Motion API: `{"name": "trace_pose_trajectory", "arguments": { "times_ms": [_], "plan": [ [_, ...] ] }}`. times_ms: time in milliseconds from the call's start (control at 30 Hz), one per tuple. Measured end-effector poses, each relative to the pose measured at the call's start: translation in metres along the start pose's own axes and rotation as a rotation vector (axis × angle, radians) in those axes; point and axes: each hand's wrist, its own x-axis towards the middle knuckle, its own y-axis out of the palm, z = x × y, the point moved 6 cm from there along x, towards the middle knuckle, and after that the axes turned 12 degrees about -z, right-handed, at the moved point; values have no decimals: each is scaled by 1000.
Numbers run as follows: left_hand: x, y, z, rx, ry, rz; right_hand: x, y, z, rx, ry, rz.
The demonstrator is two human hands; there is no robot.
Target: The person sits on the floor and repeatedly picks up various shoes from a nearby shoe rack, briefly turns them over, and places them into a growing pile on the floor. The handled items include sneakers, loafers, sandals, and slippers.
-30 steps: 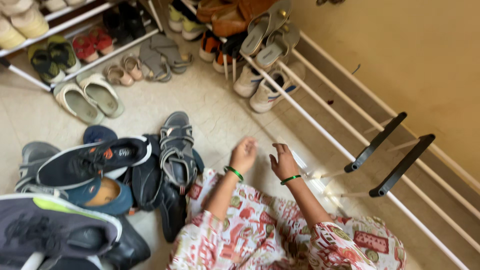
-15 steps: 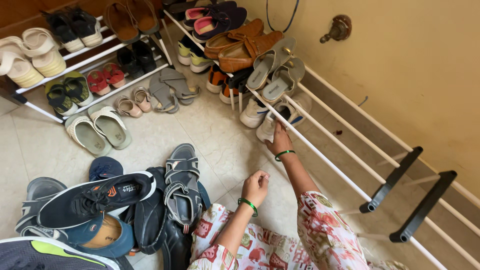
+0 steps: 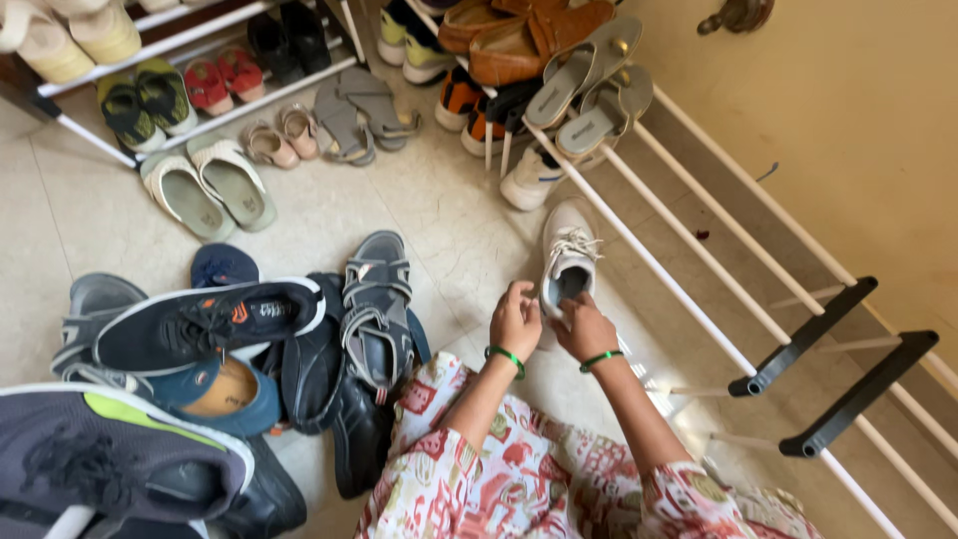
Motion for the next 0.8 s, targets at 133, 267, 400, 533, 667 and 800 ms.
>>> {"name": "trace_pose_trajectory", "arguments": {
  "times_ms": [133,267,400,533,667,800],
  "plan": [
    [-6,6,3,53,28,73,-66,-17,23,37,-10,14],
    [-13,4,9,148,12,150,-93,-32,34,57,-73,-68],
    [-26,-8,-4,122,87,214,-101,-60,50,79,-195,-167],
    [-34,-34,-32,158,212,131,-116,-95,82,80,-323,-257],
    [-31,-78,-81,185,287,-28,-127,-127,122,39,-400,-305],
    [-34,-142,-136,159,312,-243,-139,-158,172,113,-510,-379]
  ]
}}
